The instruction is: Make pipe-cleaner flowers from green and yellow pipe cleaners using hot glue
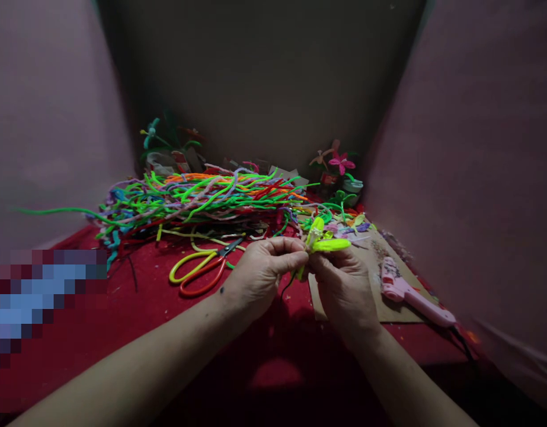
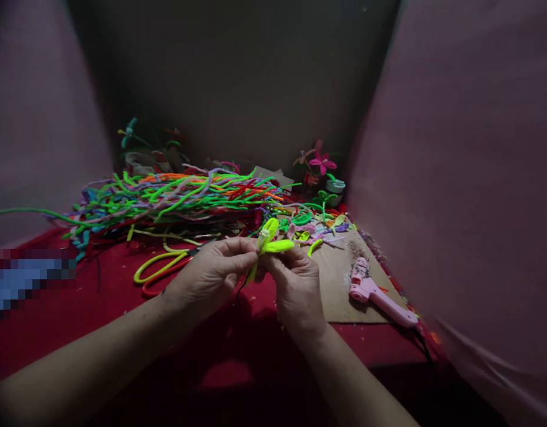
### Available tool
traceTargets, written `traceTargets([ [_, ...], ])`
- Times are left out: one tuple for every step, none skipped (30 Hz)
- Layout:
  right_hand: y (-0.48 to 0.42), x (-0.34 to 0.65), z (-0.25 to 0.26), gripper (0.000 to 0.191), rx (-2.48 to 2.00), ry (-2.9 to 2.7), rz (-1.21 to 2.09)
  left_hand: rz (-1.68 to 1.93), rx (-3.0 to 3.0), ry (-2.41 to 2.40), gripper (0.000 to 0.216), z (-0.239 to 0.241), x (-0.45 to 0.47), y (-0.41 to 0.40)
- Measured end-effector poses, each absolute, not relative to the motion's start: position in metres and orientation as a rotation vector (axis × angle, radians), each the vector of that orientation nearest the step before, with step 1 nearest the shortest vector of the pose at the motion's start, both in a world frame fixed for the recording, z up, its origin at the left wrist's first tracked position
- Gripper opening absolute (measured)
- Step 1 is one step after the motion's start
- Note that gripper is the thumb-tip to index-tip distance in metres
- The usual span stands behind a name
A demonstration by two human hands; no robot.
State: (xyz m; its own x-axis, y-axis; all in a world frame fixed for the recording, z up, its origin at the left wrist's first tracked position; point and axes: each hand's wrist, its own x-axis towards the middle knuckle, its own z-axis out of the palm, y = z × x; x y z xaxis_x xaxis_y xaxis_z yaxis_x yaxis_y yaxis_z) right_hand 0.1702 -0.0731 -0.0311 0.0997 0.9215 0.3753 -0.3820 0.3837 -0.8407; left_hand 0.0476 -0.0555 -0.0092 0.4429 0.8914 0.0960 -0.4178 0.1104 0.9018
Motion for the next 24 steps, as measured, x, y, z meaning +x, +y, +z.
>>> traceTargets([
  [-0.073,0.17,-0.031,0.009,-0.63,-1.028,1.081,1.04,1.059,0.565,0.009,-0.009,0.047,-0.056],
  [-0.072,0.17,-0.031,0.009,-0.628,-0.996,1.09,1.048,1.052,0.581,0.009,-0.009,0.047,-0.056],
  [-0.072,0.17,-0.03,0.01,-0.63,-0.971,1.098,1.055,1.043,0.595,0.008,-0.009,0.047,-0.056],
  [-0.072,0.17,-0.03,0.011,-0.63,-0.951,1.102,1.06,1.033,0.607,0.008,-0.009,0.047,-0.056],
  [-0.072,0.17,-0.029,0.012,-0.626,-0.937,1.109,1.061,1.022,0.619,0.008,-0.009,0.047,-0.056],
  [-0.072,0.17,-0.028,0.012,-0.619,-0.927,1.12,1.06,1.014,0.629,0.009,-0.009,0.047,-0.057],
  [-0.072,0.17,-0.027,0.013,-0.609,-0.917,1.132,1.055,1.01,0.633,0.01,-0.009,0.047,-0.057],
  [-0.072,0.17,-0.026,0.014,-0.6,-0.909,1.146,1.049,1.012,0.634,0.012,-0.009,0.047,-0.057],
  [-0.071,0.17,-0.025,0.015,-0.594,-0.898,1.158,1.044,1.016,0.633,0.013,-0.009,0.046,-0.058],
  [-0.071,0.17,-0.024,0.016,-0.592,-0.887,1.171,1.039,1.02,0.629,0.013,-0.008,0.046,-0.059],
  [-0.071,0.169,-0.022,0.016,-0.591,-0.872,1.186,1.035,1.016,0.621,0.014,-0.008,0.046,-0.059],
  [-0.071,0.169,-0.021,0.017,-0.593,-0.854,1.202,1.028,1.002,0.611,0.014,-0.007,0.046,-0.06],
  [-0.071,0.169,-0.02,0.018,-0.598,-0.839,1.221,1.021,0.979,0.6,0.015,-0.007,0.047,-0.06],
  [-0.071,0.169,-0.019,0.018,-0.606,-0.825,1.236,1.015,0.953,0.587,0.016,-0.007,0.047,-0.061],
  [-0.071,0.168,-0.018,0.018,-0.617,-0.815,1.248,1.011,0.926,0.571,0.017,-0.007,0.048,-0.061],
  [-0.072,0.168,-0.017,0.018,-0.63,-0.81,1.258,1.009,0.903,0.558,0.018,-0.007,0.049,-0.061],
  [-0.072,0.168,-0.017,0.018,-0.642,-0.808,1.263,1.01,0.887,0.548,0.018,-0.007,0.049,-0.061],
  [-0.072,0.168,-0.017,0.018,-0.65,-0.808,1.266,1.01,0.878,0.539,0.019,-0.008,0.05,-0.061],
  [-0.072,0.168,-0.017,0.018,-0.656,-0.81,1.267,1.008,0.874,0.531,0.019,-0.008,0.051,-0.061],
  [-0.072,0.169,-0.017,0.017,-0.662,-0.814,1.266,1.001,0.875,0.526,0.019,-0.008,0.051,-0.06],
  [-0.072,0.169,-0.017,0.017,-0.668,-0.822,1.263,0.991,0.88,0.526,0.019,-0.009,0.051,-0.06],
  [-0.073,0.17,-0.017,0.016,-0.673,-0.832,1.26,0.978,0.885,0.528,0.019,-0.009,0.051,-0.06],
  [-0.073,0.171,-0.017,0.015,-0.677,-0.846,1.259,0.962,0.89,0.532,0.019,-0.008,0.051,-0.061],
  [-0.074,0.171,-0.016,0.013,-0.68,-0.861,1.264,0.947,0.893,0.536,0.019,-0.008,0.051,-0.061],
])
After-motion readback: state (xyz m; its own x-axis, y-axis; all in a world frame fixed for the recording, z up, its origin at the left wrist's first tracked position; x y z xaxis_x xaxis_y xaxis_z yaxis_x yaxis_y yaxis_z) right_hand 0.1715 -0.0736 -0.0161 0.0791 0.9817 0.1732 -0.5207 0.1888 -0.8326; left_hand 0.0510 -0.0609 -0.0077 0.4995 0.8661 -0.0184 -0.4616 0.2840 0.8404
